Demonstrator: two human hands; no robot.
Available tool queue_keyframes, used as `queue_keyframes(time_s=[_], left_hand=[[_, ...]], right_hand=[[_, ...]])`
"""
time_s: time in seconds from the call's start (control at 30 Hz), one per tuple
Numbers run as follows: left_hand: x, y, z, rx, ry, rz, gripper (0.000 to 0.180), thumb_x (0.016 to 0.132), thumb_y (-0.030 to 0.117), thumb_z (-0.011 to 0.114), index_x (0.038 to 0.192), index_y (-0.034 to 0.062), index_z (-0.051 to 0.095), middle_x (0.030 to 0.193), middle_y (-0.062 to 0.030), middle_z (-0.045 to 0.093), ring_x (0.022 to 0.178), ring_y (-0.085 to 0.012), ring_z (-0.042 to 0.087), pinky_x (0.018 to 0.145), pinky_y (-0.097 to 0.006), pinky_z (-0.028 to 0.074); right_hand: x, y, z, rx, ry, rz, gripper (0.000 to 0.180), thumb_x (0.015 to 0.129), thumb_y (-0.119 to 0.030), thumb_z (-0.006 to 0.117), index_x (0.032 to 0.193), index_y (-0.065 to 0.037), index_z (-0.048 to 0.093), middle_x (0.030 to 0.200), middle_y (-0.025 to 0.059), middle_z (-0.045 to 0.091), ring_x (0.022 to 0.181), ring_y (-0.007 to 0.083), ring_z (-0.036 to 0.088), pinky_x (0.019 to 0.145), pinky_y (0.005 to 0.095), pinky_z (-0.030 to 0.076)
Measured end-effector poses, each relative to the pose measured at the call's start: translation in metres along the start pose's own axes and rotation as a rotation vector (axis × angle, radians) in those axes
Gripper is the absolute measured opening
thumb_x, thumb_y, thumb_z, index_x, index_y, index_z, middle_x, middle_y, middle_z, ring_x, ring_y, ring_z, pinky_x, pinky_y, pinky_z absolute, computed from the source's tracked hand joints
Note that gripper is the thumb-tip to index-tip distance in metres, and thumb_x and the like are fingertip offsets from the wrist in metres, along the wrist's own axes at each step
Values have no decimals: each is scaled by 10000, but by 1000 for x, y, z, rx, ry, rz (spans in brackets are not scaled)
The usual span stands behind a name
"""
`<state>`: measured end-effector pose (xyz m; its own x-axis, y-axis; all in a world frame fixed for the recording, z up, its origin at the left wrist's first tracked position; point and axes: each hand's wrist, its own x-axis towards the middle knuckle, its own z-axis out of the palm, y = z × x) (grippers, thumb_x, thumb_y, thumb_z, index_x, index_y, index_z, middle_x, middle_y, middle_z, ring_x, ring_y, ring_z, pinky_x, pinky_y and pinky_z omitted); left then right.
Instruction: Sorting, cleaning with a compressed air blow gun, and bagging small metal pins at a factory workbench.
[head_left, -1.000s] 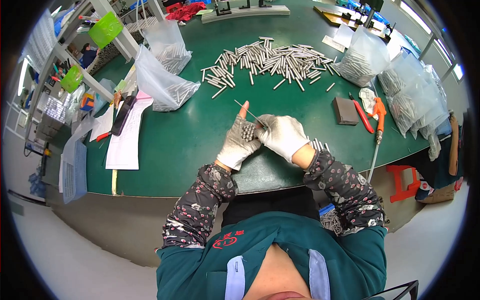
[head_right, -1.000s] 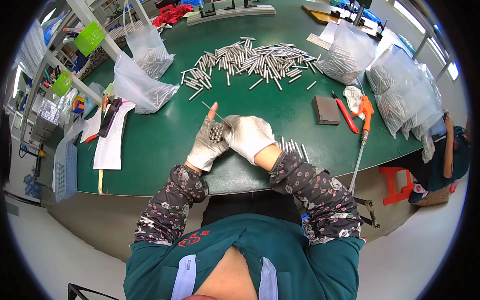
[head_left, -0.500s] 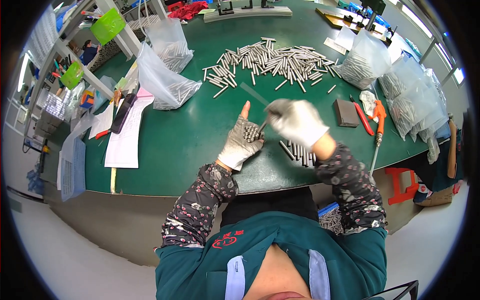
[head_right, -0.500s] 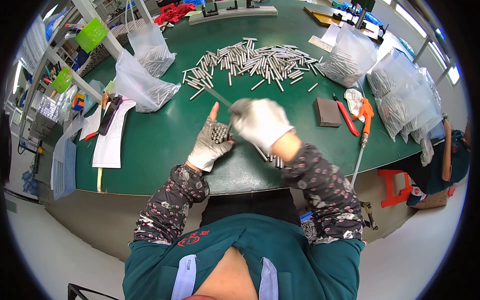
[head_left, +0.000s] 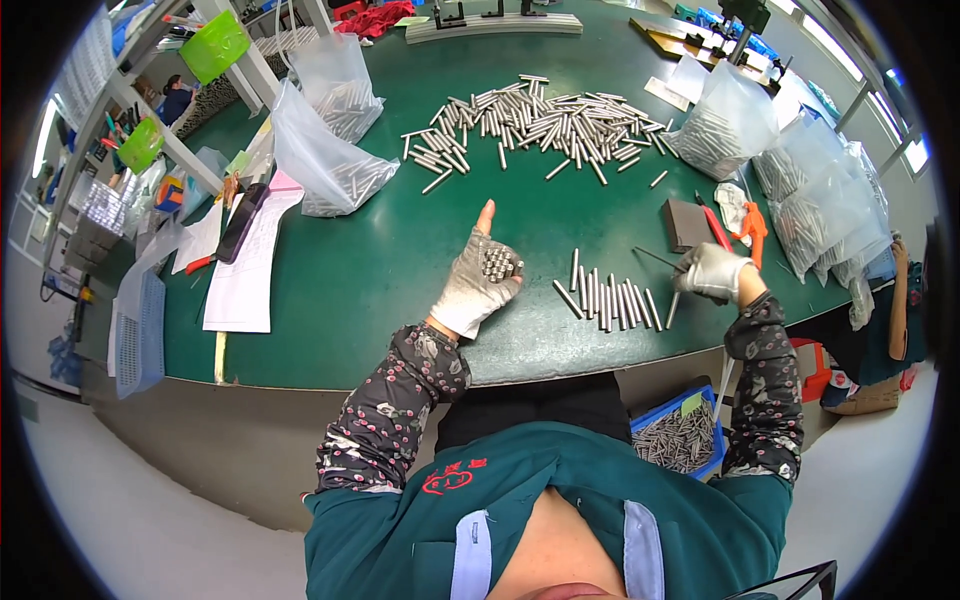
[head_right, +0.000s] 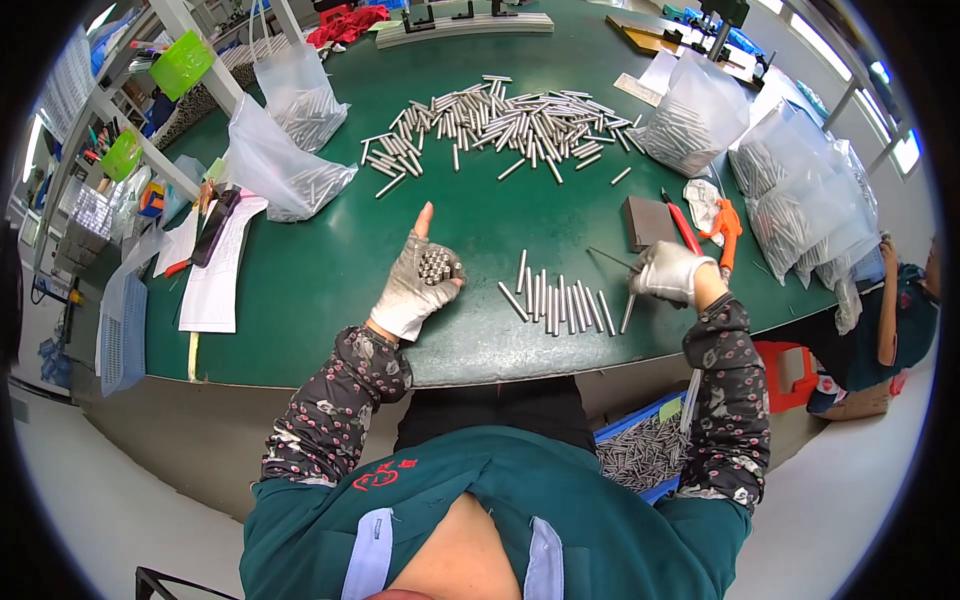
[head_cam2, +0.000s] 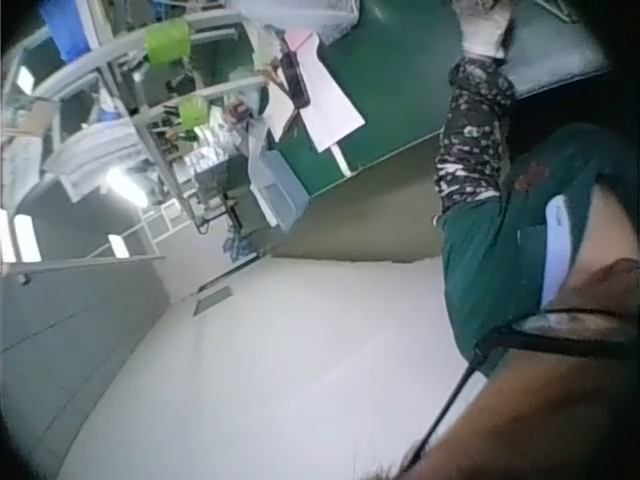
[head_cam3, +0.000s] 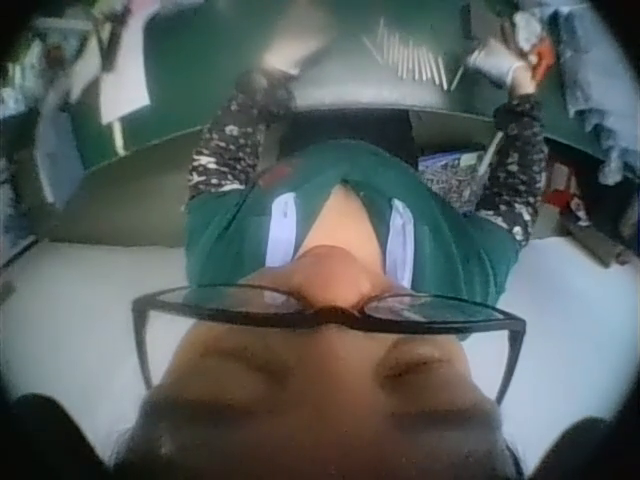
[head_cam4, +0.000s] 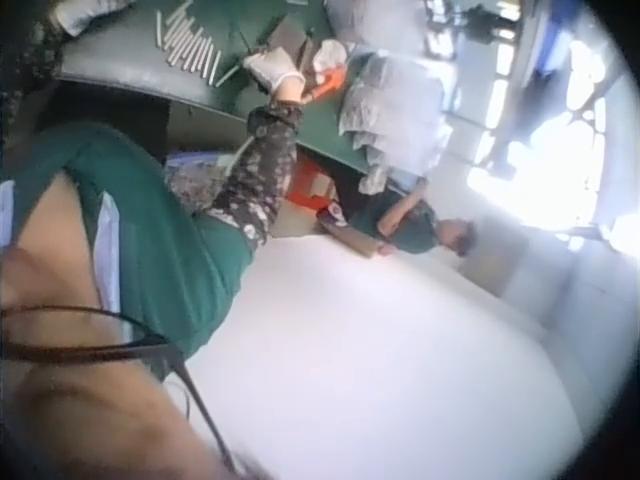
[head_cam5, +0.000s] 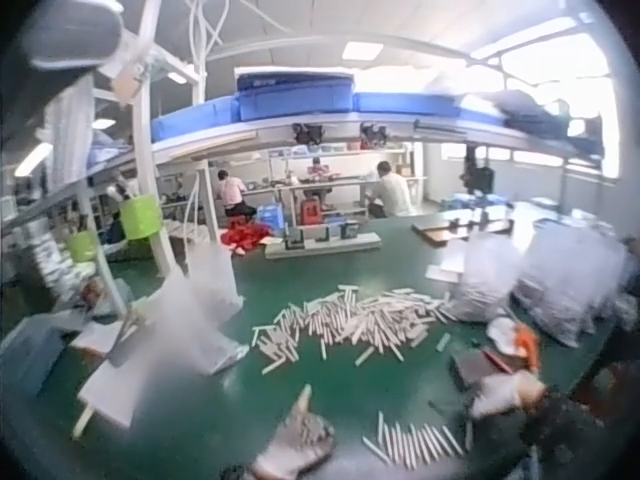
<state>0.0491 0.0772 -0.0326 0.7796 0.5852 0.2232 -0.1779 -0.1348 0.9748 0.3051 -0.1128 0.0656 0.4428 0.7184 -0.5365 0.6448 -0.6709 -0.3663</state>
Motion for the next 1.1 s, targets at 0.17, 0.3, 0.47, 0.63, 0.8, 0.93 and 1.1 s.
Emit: queue_keyframes(time_s=[0.17,0.3,0.47,0.63,0.8,0.93,1.1], left_hand=[[1,8,2,-3,-16,-51,972,651,-115,615,1411,123,59,795,-21,538,709,-97,533,704,-221,450],[2,1,2,4,-10,-28,973,651,-120,609,1411,121,51,795,-20,537,710,-97,534,703,-223,452],[0,1,0,34,-11,10,965,662,-111,613,1410,119,49,809,-16,538,722,-94,536,702,-216,456],[1,-2,0,18,-13,6,987,662,-103,624,1412,138,30,814,-9,537,728,-87,533,698,-209,454],[1,-1,1,104,-13,49,996,665,-91,635,1413,157,26,811,-5,535,721,-79,521,700,-206,452],[4,-6,4,108,-11,73,1004,677,-71,648,1412,161,4,801,4,527,704,-71,502,700,-200,447],[3,-8,0,105,-9,7,1035,671,-23,670,1408,166,-32,778,5,536,685,-80,530,683,-221,467]], right_hand=[[9,8,26,207,310,-141,361,742,-303,595,966,-21,621,792,134,633,678,212,611,634,306,476],[-9,-45,73,340,619,-566,378,823,-171,536,1198,-127,514,1046,145,595,869,270,620,759,306,486],[-30,-98,108,-193,761,-703,503,727,-39,563,1209,-174,521,566,69,534,478,223,530,482,348,431],[-32,-103,122,-304,799,-689,516,707,-38,553,1208,-159,523,528,56,495,455,196,513,446,330,405],[-25,-109,129,-220,754,-712,519,712,-73,530,1226,-137,492,526,40,520,471,196,550,451,329,419],[-12,-124,122,-230,795,-657,471,717,-64,548,1179,-159,541,531,58,518,454,217,529,454,343,421],[-24,-123,112,-206,786,-620,480,708,-64,551,1180,-154,541,535,66,526,474,229,543,468,360,431]])
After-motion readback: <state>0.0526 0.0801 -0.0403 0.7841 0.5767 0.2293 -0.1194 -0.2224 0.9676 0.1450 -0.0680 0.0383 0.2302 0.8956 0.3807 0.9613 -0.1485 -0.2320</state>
